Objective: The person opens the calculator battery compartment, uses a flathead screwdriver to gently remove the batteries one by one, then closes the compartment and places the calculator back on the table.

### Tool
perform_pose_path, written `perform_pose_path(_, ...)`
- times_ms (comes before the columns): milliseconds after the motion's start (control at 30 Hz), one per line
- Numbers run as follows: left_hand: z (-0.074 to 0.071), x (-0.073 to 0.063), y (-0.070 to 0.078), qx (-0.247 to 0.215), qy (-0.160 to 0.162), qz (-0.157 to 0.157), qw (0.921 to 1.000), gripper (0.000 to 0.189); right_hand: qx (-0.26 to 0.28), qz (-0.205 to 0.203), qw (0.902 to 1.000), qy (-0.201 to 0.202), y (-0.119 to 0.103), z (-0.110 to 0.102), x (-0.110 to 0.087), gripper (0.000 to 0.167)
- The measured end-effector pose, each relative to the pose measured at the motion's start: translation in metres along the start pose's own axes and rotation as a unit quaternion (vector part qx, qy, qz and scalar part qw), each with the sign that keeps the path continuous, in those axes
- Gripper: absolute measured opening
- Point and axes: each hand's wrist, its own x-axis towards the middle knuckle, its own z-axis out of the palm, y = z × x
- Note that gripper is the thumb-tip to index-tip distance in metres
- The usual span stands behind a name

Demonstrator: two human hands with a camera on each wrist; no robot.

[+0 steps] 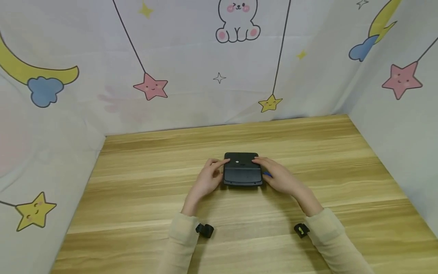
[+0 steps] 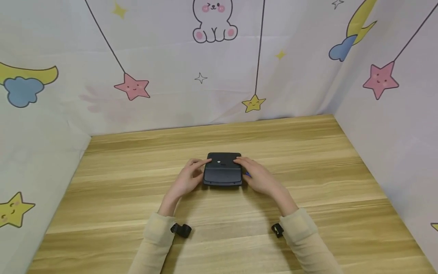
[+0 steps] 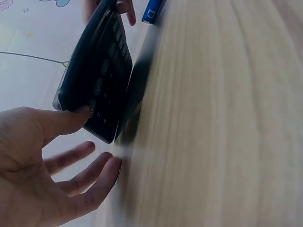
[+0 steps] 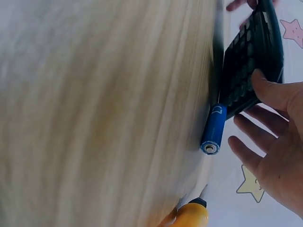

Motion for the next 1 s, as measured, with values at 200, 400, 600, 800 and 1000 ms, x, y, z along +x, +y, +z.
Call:
perform_pose_path(200,-0.0046,-0.0024,0.0034,-0.016,0.024,0.023,0.9993,0.05,0.037,-0.006,0.999,0.024,-0.0011,-0.0011,-0.0007,0.055)
perform_pose_path(400,-0.0077,-0.0021,0.0046,-0.032,0.019,0.019,0.9991,0.049,0.054,-0.002,0.9979,0.035,-0.001,-0.0013,-0.001,0.054)
perform_pose_path(600,-0.0095,-0.0037,0.0053,-0.045,0.017,0.016,0.9987,0.046,0.072,0.002,0.9965,0.041,-0.0011,-0.0016,-0.0012,0.054)
perform_pose_path(800,-0.0098,-0.0056,0.0074,-0.069,0.035,0.018,0.9968,0.044,0.095,0.004,0.9942,0.049,-0.0022,-0.0025,-0.0003,0.051)
perform_pose_path(1000,-0.0084,-0.0055,0.0088,-0.086,0.051,0.029,0.9946,0.043,0.118,0.004,0.9916,0.053,-0.0017,-0.0028,0.0011,0.05)
